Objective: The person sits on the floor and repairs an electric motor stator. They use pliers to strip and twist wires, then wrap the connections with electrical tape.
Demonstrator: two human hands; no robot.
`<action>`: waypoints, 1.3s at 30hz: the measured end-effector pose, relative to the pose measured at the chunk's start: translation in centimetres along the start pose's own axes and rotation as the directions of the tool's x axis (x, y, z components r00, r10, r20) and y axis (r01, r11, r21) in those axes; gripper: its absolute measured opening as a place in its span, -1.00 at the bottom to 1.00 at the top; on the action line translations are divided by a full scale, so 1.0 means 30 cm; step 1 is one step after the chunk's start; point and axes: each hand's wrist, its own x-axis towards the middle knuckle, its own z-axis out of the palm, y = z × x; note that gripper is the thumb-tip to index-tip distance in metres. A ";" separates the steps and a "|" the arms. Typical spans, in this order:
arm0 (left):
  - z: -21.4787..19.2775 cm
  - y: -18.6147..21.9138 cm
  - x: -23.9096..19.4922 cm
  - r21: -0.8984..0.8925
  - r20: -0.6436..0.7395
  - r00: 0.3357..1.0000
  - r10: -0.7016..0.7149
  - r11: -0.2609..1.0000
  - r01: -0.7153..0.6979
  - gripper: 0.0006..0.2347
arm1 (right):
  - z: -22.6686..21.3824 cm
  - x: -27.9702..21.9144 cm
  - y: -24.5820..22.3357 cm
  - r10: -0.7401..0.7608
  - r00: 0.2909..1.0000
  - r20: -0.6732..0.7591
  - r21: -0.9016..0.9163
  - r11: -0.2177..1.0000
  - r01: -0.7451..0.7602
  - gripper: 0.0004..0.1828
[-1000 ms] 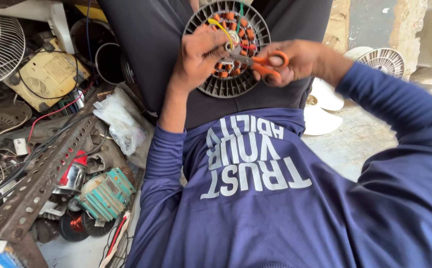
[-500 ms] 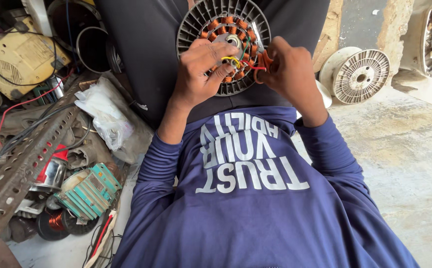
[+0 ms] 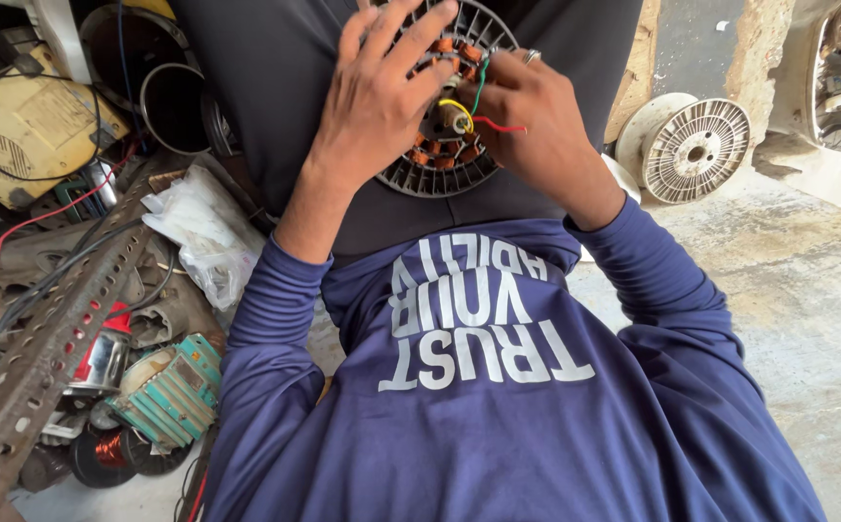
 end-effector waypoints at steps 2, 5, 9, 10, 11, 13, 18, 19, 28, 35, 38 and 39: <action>0.004 -0.006 -0.005 -0.033 0.009 1.000 -0.022 0.999 0.022 -0.86 | 0.002 0.004 0.013 -0.080 0.997 -0.014 -0.002 0.997 0.080 -0.60; 0.016 -0.008 -0.012 -0.066 -0.002 1.000 -0.030 0.997 0.030 -0.79 | 0.014 -0.011 0.026 -0.170 0.983 -0.070 0.000 0.985 0.170 -0.58; 0.022 -0.013 -0.026 -0.179 -0.109 0.991 -0.080 0.982 0.059 -0.75 | 0.007 0.001 0.065 -0.107 0.974 -0.198 0.137 0.981 0.136 -0.62; 0.022 -0.018 -0.022 -0.223 -0.181 0.975 -0.130 0.971 0.088 -0.75 | 0.000 0.021 0.077 -0.051 0.969 -0.242 0.211 0.972 0.103 -0.66; 0.024 -0.018 -0.018 -0.269 -0.249 0.952 -0.180 0.957 0.111 -0.76 | -0.012 0.054 0.101 -0.018 0.947 -0.321 0.184 0.979 0.081 -0.72; 0.018 -0.020 -0.010 -0.338 -0.331 0.915 -0.232 0.934 0.115 -0.74 | -0.038 0.130 0.147 0.079 0.848 -0.524 0.175 0.984 0.017 -0.79; -0.026 0.044 -0.022 -0.484 -0.346 0.906 -0.246 0.874 0.053 -0.68 | -0.075 0.148 0.099 0.559 0.567 -0.605 0.648 0.759 -0.057 -0.74; -0.036 0.047 -0.017 -0.506 -0.321 0.921 -0.223 0.862 0.033 -0.65 | -0.078 0.092 0.049 0.500 0.643 -0.581 0.585 0.805 -0.098 -0.84; -0.049 0.138 -0.001 -0.758 -0.139 0.986 -0.092 0.650 -0.047 -0.61 | 0.160 -0.103 -0.183 0.385 0.822 -0.419 0.293 0.914 -0.279 -0.66; -0.053 0.172 0.028 -0.751 -0.201 0.965 -0.169 0.659 -0.041 -0.71 | 0.214 -0.061 -0.146 0.338 0.825 -0.452 0.276 0.933 -0.231 -0.73; -0.052 0.166 0.027 -0.727 -0.242 0.957 -0.161 0.683 -0.069 -0.78 | 0.213 -0.086 -0.148 0.343 0.843 -0.414 0.271 0.931 -0.246 -0.74; -0.056 0.161 0.030 -0.711 -0.253 0.955 -0.155 0.699 -0.075 -0.80 | 0.210 -0.086 -0.147 0.340 0.846 -0.409 0.273 0.931 -0.243 -0.74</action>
